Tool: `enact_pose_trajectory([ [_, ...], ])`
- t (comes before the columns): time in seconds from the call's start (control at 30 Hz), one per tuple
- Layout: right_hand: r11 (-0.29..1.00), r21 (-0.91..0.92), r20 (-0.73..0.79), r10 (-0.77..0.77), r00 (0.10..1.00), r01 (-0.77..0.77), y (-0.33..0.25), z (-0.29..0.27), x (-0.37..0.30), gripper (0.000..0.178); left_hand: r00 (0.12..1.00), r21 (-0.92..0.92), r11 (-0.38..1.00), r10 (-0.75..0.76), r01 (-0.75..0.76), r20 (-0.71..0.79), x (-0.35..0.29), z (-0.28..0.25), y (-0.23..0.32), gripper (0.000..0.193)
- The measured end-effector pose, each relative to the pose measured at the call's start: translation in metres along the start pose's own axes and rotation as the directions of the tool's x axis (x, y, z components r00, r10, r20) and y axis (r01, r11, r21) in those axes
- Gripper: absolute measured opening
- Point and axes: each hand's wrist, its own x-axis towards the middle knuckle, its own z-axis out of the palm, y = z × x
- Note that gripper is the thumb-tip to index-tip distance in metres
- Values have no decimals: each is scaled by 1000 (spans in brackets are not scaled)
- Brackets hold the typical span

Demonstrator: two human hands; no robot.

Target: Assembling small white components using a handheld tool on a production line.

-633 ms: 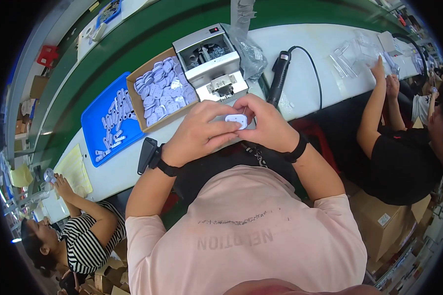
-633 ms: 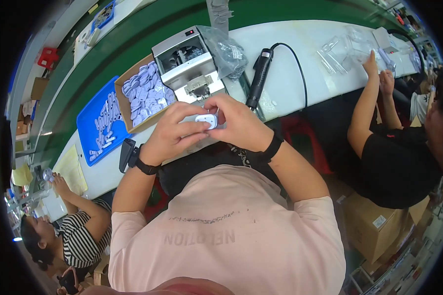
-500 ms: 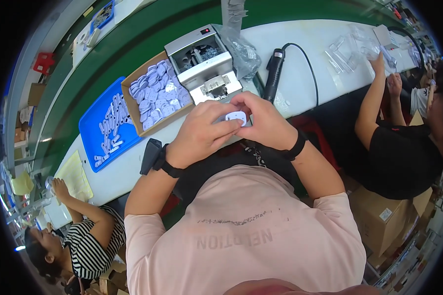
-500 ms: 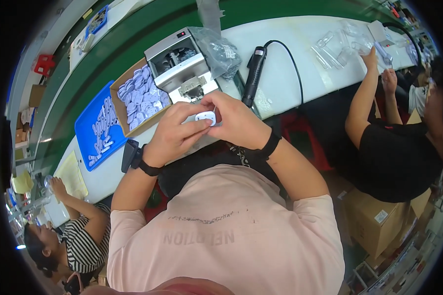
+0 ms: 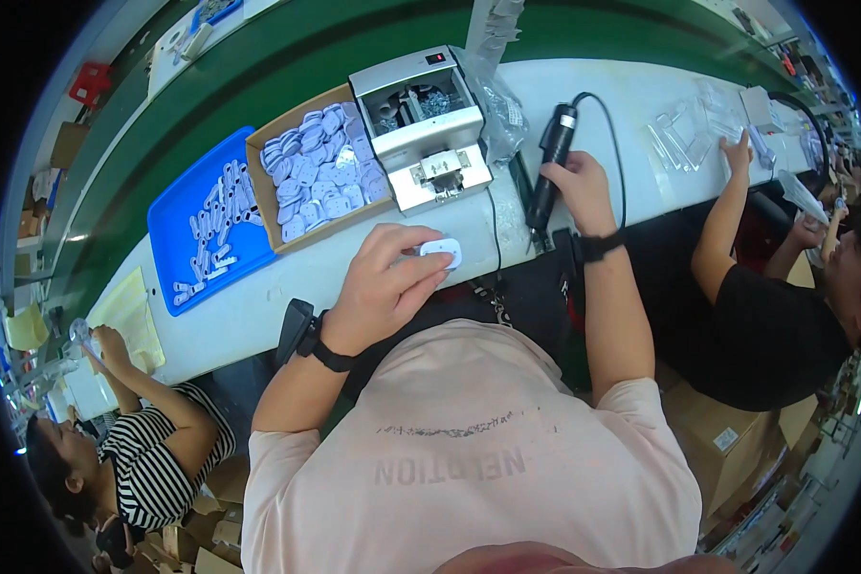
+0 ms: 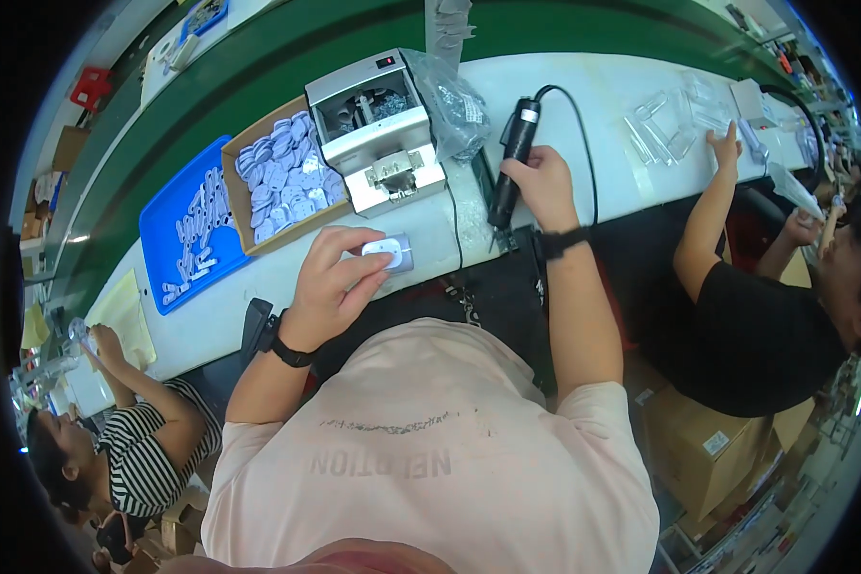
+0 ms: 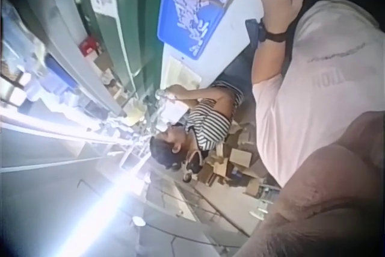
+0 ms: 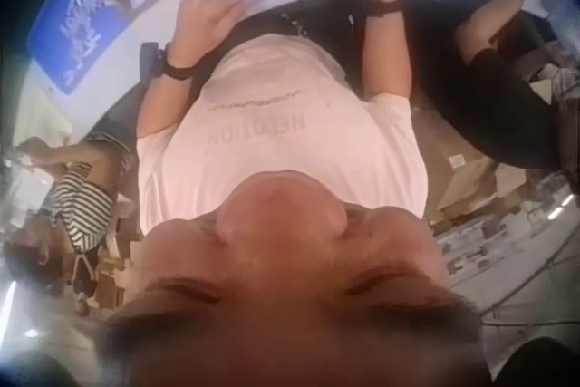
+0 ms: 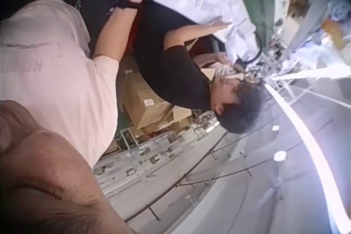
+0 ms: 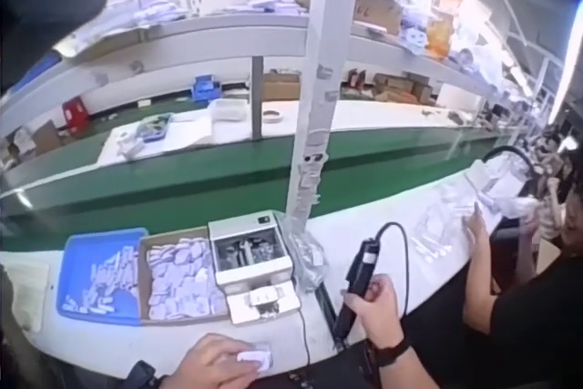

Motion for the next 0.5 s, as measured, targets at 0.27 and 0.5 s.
enact_pose_trajectory([
  [0.27, 691, 558, -294, -353, 888, 459, -30, 11, -83, 46, 999, -73, 997, -21, 19, -27, -3, 2, -6, 28],
  [0.5, 686, 572, -118, -473, 873, 449, -44, 20, -67, 46, 997, -108, 992, -66, 60, -51, -8, 6, -8, 25],
])
